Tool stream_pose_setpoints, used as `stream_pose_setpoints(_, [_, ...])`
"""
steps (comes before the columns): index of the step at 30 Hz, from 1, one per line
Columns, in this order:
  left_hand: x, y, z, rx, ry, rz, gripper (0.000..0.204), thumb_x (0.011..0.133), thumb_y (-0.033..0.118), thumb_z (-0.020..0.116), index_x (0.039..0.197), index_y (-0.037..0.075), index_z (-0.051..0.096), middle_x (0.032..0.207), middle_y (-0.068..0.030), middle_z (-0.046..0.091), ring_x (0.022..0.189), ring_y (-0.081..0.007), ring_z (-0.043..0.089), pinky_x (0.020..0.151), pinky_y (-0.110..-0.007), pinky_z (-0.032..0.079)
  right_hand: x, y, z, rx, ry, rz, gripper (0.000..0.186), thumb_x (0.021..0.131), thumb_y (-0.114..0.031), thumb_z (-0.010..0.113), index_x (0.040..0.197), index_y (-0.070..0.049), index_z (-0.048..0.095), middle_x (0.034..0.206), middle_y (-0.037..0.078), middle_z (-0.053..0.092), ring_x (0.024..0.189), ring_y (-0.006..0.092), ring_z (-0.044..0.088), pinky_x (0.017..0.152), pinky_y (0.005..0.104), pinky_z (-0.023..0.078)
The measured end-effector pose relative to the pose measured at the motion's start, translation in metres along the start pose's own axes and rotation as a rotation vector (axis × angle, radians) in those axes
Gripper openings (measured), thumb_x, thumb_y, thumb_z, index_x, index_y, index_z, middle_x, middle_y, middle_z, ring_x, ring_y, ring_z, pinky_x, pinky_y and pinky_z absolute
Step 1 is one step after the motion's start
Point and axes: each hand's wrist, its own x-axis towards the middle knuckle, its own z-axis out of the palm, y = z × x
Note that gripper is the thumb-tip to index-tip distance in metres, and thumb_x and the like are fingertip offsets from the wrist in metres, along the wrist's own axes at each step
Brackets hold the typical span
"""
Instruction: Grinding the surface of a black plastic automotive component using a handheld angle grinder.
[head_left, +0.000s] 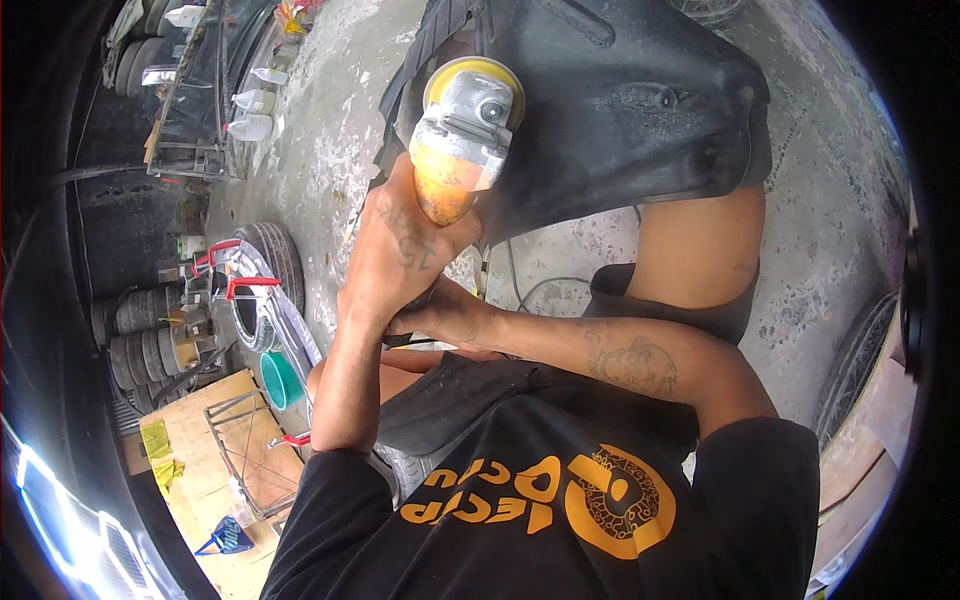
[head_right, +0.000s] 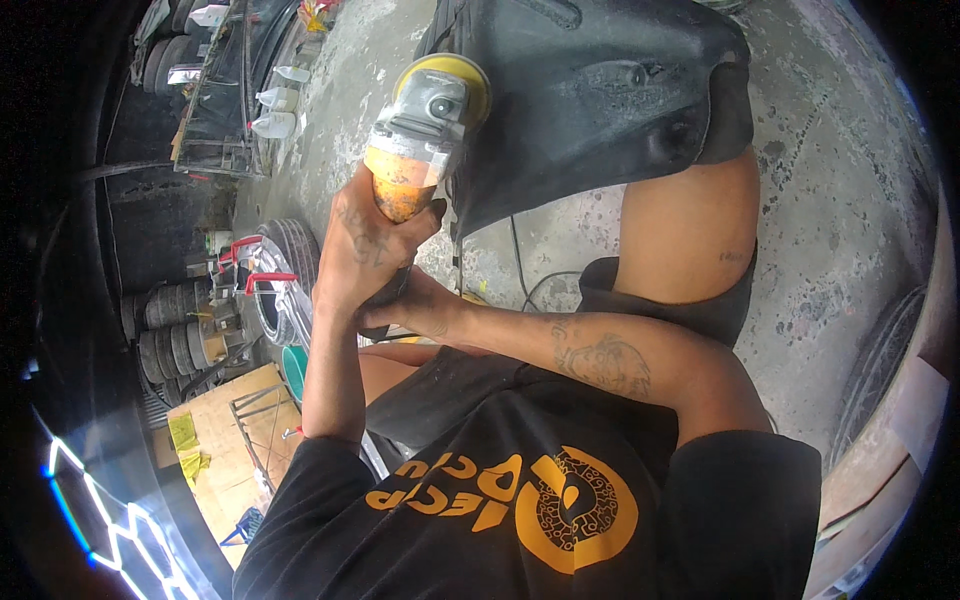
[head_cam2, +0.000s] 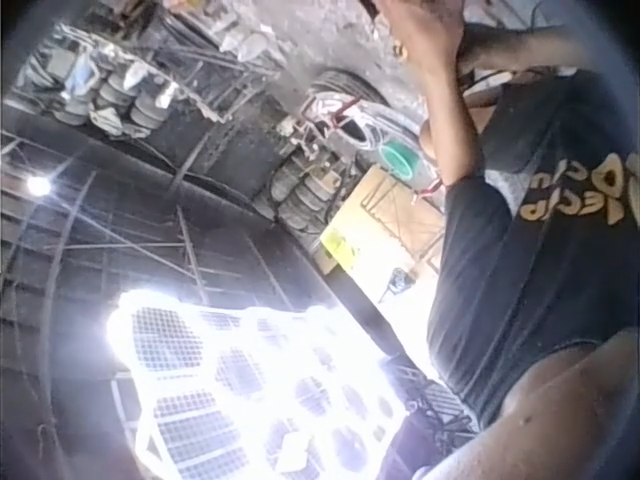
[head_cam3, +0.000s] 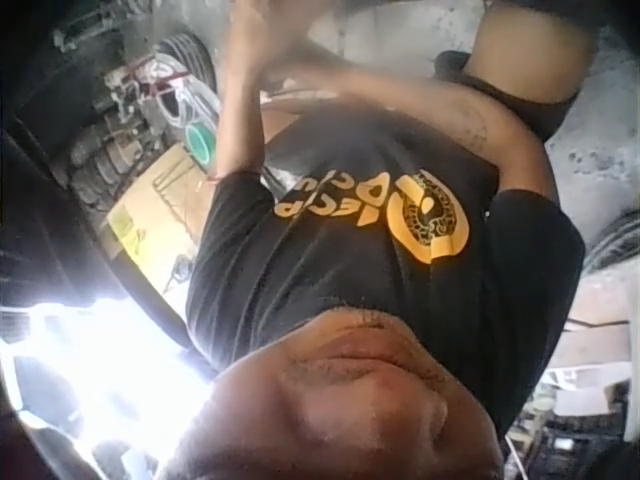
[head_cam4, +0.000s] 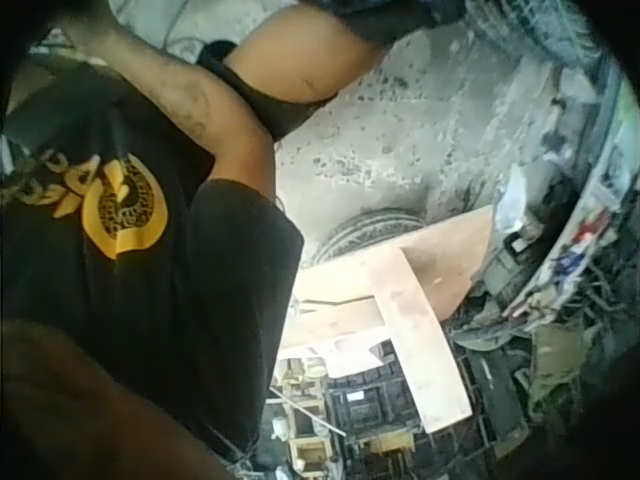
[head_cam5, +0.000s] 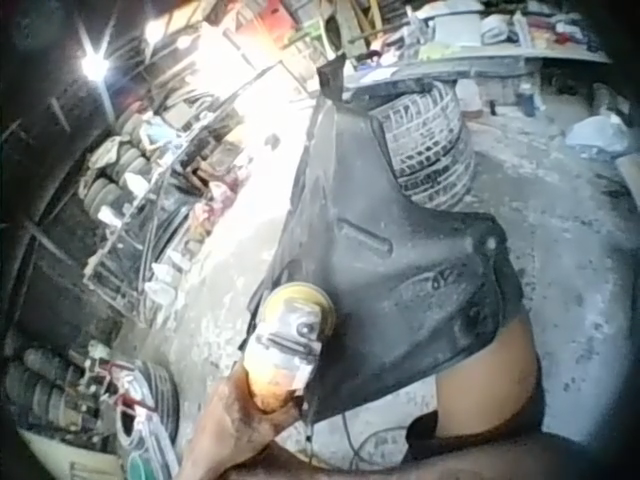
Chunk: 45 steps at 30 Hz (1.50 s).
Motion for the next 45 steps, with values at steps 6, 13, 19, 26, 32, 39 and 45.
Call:
stream_pose_setpoints(6, [0.001, -0.002, 0.002, -0.001, 0.004, -0.018, 0.052, 0.077, 0.015, 0.077, 0.122, -0.005, 0.060, 0.096, -0.0242, 0.075, 0.092, -0.0376, 0.076, 0.083, -0.043, 0.058, -0.004, -0.003, 0.004, -0.017, 0.065, 0.000, 0.067, 0.081, -0.014, 0.085, 0.139, -0.004, 0.052, 0.128, 0.006, 0.065, 0.123, 0.0170, 0.061, 0.107, 0.0357, 0.049])
stream_pose_setpoints(13, [-0.001, -0.004, 0.001, -0.054, 0.100, 0.071, 0.037, 0.079, 0.013, 0.081, 0.106, -0.007, 0.066, 0.085, -0.0155, 0.073, 0.075, -0.0212, 0.070, 0.071, -0.036, 0.056, 0.002, -0.013, -0.001, -0.166, 0.041, -0.090, 0.053, 0.078, -0.006, 0.083, 0.126, 0.000, 0.062, 0.111, 0.010, 0.072, 0.107, 0.0190, 0.069, 0.095, 0.0342, 0.056])
stream_pose_setpoints(19, [0.000, -0.002, 0.002, 0.034, 0.108, 0.087, 0.033, 0.080, 0.012, 0.080, 0.103, -0.007, 0.067, 0.084, -0.0128, 0.074, 0.075, -0.0172, 0.069, 0.070, -0.034, 0.055, 0.001, -0.016, 0.007, -0.019, 0.125, -0.082, 0.046, 0.077, -0.003, 0.083, 0.119, 0.000, 0.065, 0.106, 0.009, 0.073, 0.104, 0.0178, 0.069, 0.094, 0.0337, 0.056])
stream_pose_setpoints(26, [0.004, -0.002, 0.004, 0.016, 0.090, 0.109, 0.032, 0.078, 0.008, 0.079, 0.105, -0.007, 0.067, 0.086, -0.0126, 0.074, 0.076, -0.0164, 0.068, 0.070, -0.033, 0.055, 0.004, -0.015, 0.009, -0.017, 0.205, -0.111, 0.041, 0.076, -0.003, 0.083, 0.114, 0.000, 0.068, 0.102, 0.008, 0.074, 0.098, 0.0168, 0.070, 0.087, 0.0327, 0.057])
stream_pose_setpoints(32, [0.005, -0.011, 0.007, 0.002, 0.091, 0.125, 0.032, 0.078, 0.005, 0.079, 0.106, -0.006, 0.068, 0.089, -0.0115, 0.075, 0.077, -0.0149, 0.068, 0.071, -0.032, 0.055, 0.006, -0.015, 0.005, 0.028, 0.200, -0.114, 0.044, 0.075, -0.002, 0.085, 0.115, 0.000, 0.067, 0.102, 0.008, 0.073, 0.097, 0.0171, 0.070, 0.085, 0.0321, 0.057])
stream_pose_setpoints(39, [0.006, -0.010, 0.010, -0.006, 0.064, 0.106, 0.034, 0.077, 0.007, 0.080, 0.107, -0.006, 0.068, 0.089, -0.0114, 0.075, 0.077, -0.0145, 0.067, 0.071, -0.032, 0.055, 0.006, -0.011, 0.002, 0.052, 0.208, -0.109, 0.044, 0.076, -0.001, 0.084, 0.117, 0.000, 0.067, 0.104, 0.008, 0.073, 0.101, 0.0176, 0.069, 0.088, 0.0327, 0.056])
stream_pose_setpoints(45, [0.007, -0.017, 0.011, -0.007, 0.088, 0.142, 0.033, 0.077, 0.007, 0.079, 0.105, -0.006, 0.067, 0.088, -0.0114, 0.075, 0.076, -0.0150, 0.067, 0.071, -0.033, 0.055, 0.012, -0.004, -0.002, 0.054, 0.213, -0.119, 0.041, 0.077, -0.001, 0.084, 0.115, 0.000, 0.068, 0.102, 0.008, 0.074, 0.099, 0.0178, 0.070, 0.088, 0.0325, 0.057])
